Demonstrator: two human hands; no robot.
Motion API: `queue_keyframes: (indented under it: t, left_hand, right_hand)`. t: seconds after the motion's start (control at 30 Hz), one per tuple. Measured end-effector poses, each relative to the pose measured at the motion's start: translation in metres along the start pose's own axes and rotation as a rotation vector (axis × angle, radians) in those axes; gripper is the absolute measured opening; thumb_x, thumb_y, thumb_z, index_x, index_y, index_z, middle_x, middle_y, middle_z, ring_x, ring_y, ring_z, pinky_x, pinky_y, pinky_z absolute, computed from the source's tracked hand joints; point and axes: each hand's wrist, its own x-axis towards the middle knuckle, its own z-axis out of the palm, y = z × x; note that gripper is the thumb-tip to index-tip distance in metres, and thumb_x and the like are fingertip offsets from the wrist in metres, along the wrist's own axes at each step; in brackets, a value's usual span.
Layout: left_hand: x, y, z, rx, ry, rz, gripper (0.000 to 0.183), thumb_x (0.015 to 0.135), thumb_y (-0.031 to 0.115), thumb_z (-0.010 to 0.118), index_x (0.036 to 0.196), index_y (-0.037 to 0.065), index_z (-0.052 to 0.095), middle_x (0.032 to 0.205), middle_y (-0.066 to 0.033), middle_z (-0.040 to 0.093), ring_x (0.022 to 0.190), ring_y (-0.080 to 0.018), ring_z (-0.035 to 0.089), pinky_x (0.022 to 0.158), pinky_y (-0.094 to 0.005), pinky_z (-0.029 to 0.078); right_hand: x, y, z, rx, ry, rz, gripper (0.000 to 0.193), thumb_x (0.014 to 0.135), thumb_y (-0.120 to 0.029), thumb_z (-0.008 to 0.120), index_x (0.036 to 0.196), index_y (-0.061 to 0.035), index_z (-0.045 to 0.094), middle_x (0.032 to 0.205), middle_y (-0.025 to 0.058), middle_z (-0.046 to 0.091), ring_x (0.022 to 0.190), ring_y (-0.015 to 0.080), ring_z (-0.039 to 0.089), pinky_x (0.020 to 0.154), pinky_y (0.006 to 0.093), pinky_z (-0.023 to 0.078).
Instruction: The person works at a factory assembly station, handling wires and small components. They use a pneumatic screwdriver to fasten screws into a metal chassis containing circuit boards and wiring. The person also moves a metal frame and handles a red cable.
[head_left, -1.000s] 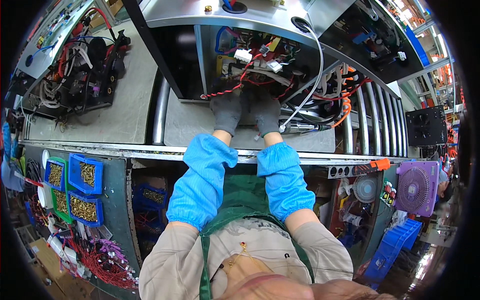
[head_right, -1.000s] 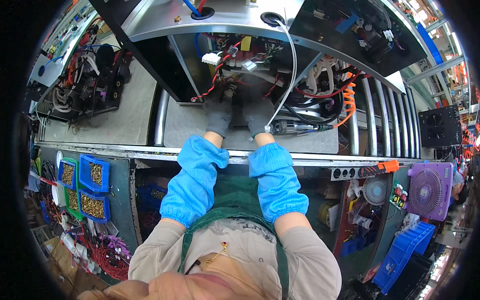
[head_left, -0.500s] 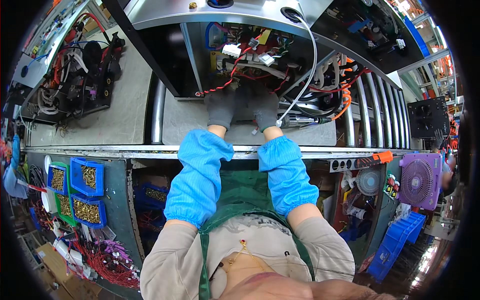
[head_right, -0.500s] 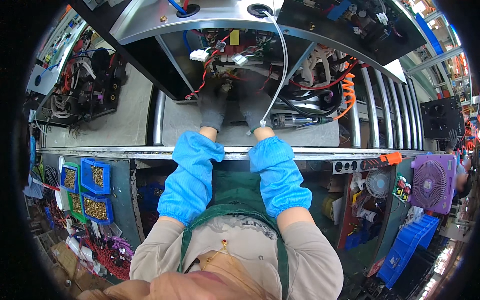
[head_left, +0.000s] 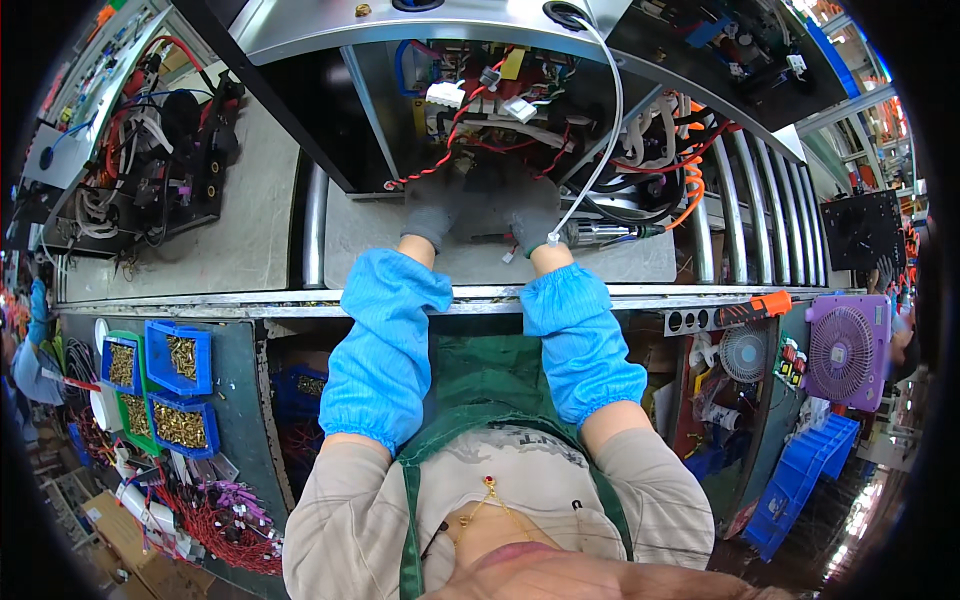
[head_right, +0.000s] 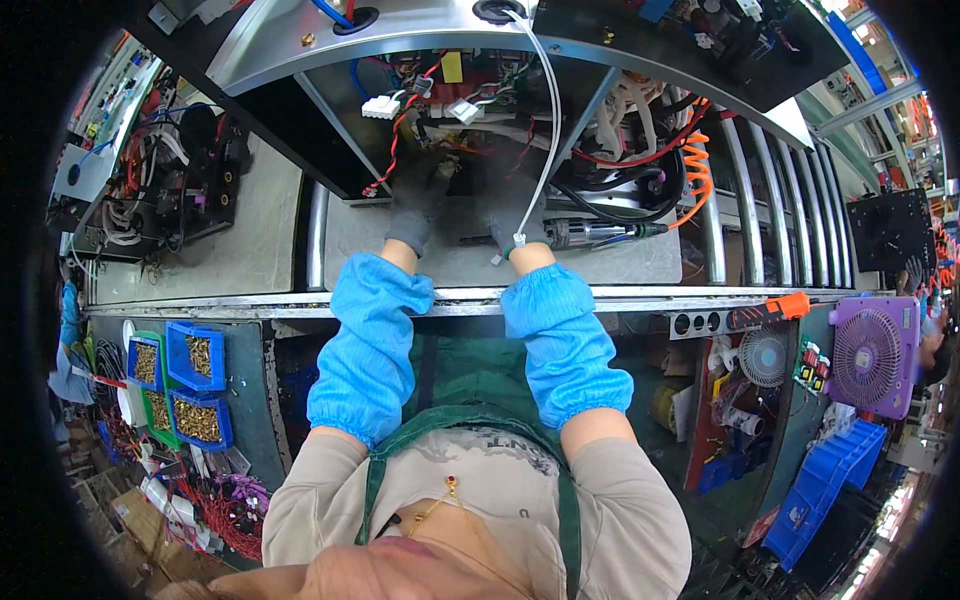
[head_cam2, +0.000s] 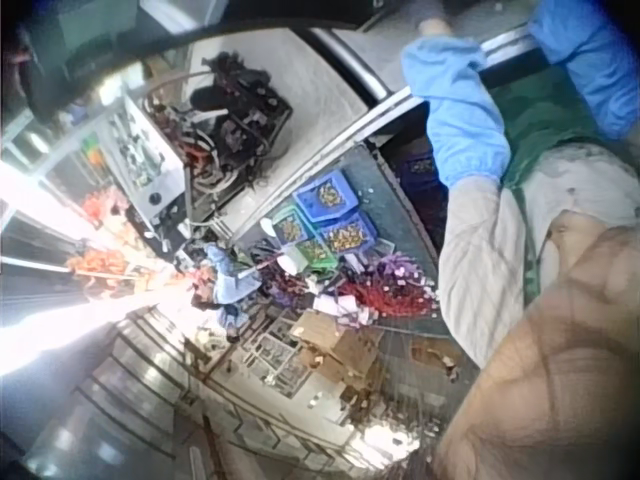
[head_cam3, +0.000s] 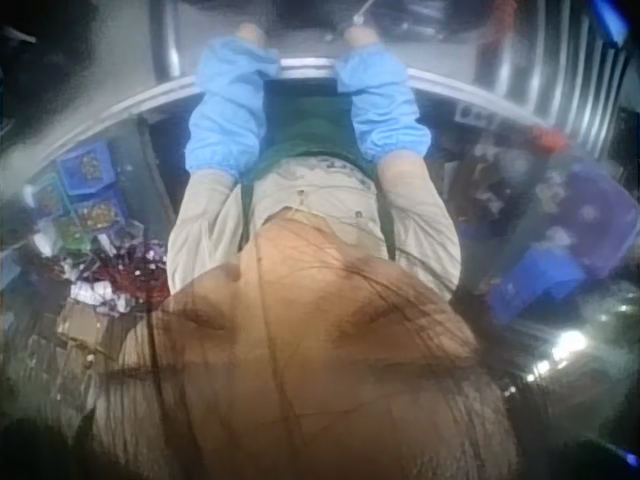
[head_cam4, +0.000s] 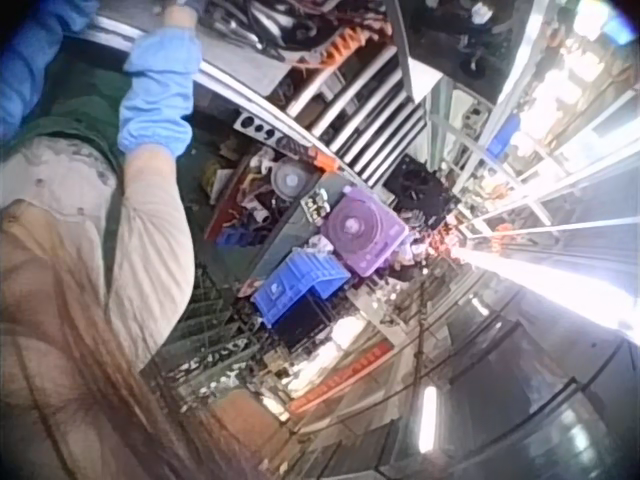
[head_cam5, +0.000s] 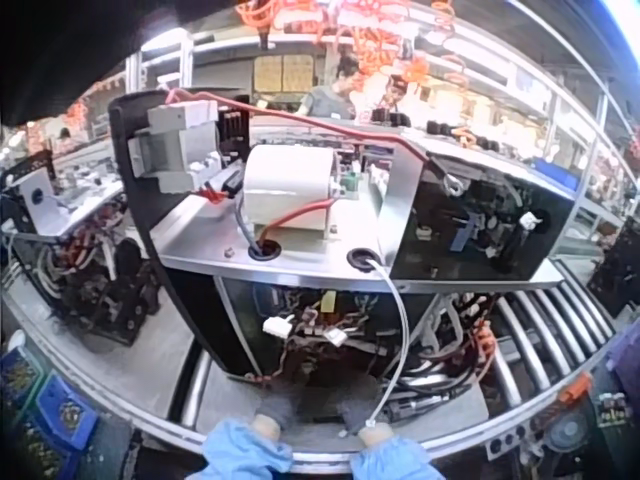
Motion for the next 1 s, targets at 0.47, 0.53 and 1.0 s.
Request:
queue_keyframes:
  t: [0.47,0.53,1.0]
  left_hand:
    - [0.002,0.003,0.003,-0.003,0.059,0.042,0.032,0.086,0.028,0.056,0.109,0.006,0.062,0.110,-0.0197,0.057,0.106,-0.0361,0.051,0.092,-0.0431,0.040]
    - [0.000,-0.007,0.015,-0.003,0.146,0.092,0.033,0.087,0.028,0.055,0.111,0.006,0.061,0.111,-0.0199,0.057,0.108,-0.0365,0.050,0.093,-0.0429,0.040]
    - [0.005,0.018,-0.003,-0.021,-0.028,0.064,0.038,0.089,0.032,0.050,0.113,0.003,0.058,0.108,-0.0243,0.056,0.105,-0.0402,0.050,0.092,-0.0454,0.040]
  right_hand:
    - [-0.001,-0.010,-0.009,-0.043,0.001,0.083,0.021,0.077,-0.024,0.057,0.095,-0.0132,0.060,0.074,0.0151,0.062,0.067,0.0352,0.062,0.056,0.0455,0.048]
    - [-0.005,-0.005,0.005,-0.028,0.137,0.036,0.032,0.079,-0.035,0.058,0.106,-0.0179,0.062,0.075,0.0155,0.064,0.064,0.0351,0.062,0.055,0.0458,0.048]
    - [-0.004,-0.016,0.027,-0.037,0.267,0.139,0.023,0.081,-0.032,0.056,0.089,-0.0120,0.060,0.066,0.0128,0.062,0.061,0.0331,0.062,0.053,0.0435,0.049]
